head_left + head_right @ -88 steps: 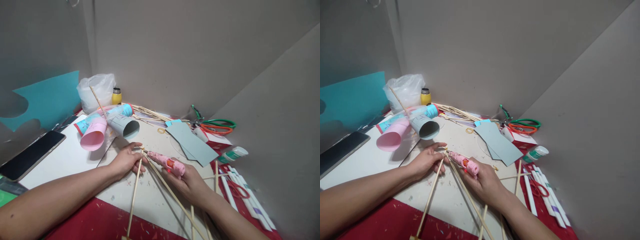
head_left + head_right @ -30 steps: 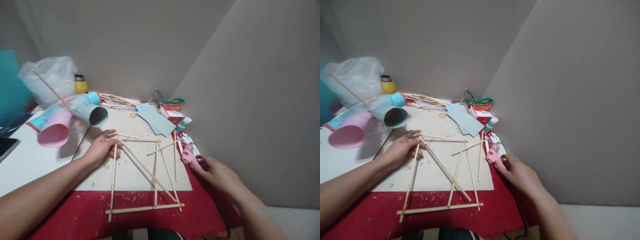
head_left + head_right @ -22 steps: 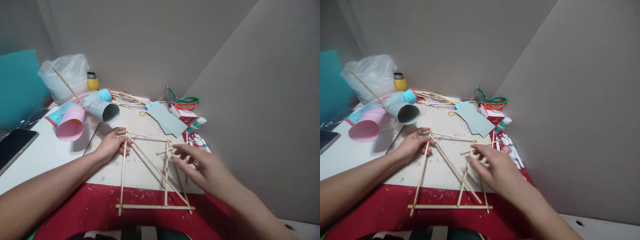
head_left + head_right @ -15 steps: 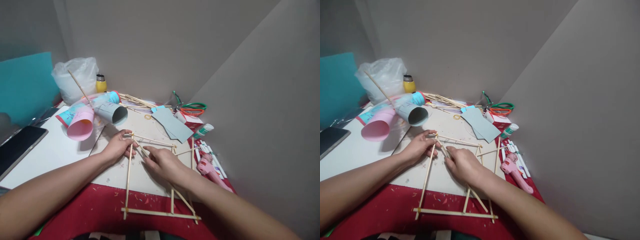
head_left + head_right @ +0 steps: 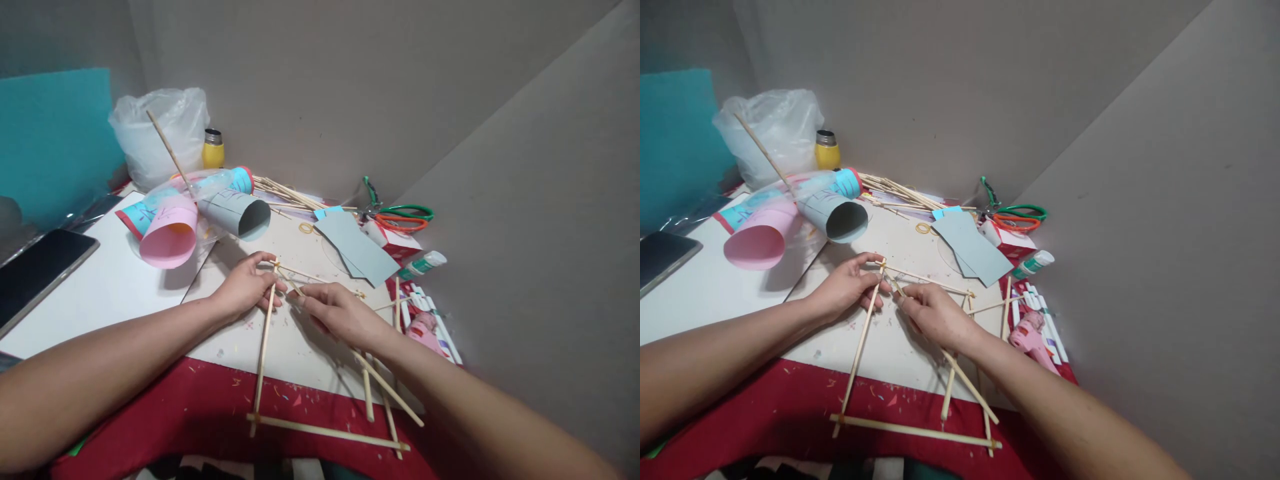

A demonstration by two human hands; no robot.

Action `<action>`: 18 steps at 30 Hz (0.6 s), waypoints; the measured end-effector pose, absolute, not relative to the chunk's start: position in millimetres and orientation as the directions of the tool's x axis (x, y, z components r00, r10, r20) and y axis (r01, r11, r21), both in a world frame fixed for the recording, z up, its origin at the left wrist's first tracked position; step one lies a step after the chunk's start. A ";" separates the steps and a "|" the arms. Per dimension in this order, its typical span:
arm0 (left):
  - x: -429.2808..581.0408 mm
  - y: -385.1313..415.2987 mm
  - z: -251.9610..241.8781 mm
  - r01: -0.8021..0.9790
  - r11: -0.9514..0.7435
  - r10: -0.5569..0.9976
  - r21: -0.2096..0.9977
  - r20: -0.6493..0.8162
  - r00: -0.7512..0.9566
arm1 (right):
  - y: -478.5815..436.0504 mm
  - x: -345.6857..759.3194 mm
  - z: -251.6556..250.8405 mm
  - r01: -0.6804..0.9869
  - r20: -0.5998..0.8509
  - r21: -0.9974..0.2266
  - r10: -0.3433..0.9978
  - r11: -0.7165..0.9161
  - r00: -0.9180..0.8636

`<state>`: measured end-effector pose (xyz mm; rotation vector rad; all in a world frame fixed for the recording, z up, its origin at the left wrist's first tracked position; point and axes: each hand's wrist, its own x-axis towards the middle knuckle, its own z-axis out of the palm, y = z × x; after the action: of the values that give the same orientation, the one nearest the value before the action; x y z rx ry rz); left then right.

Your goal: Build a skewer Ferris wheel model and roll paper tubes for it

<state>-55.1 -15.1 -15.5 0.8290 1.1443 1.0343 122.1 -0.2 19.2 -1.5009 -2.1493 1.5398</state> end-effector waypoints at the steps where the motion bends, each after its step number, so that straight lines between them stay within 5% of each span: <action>1: -55.2 -15.1 -16.0 -0.216 0.324 0.946 0.921 -0.313 0.087 | 0.7 122.0 19.0 0.643 -0.425 -0.766 0.745 0.007 -0.514; 18: -52.3 -15.9 -20.6 -0.173 0.307 0.952 0.936 -0.302 0.055 | 12.9 128.8 25.9 0.575 -0.439 -0.818 0.655 -0.007 -0.615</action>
<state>-52.3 -15.9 -20.6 0.8655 1.1887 1.0401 128.8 12.9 25.9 -1.3428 -2.1618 1.7178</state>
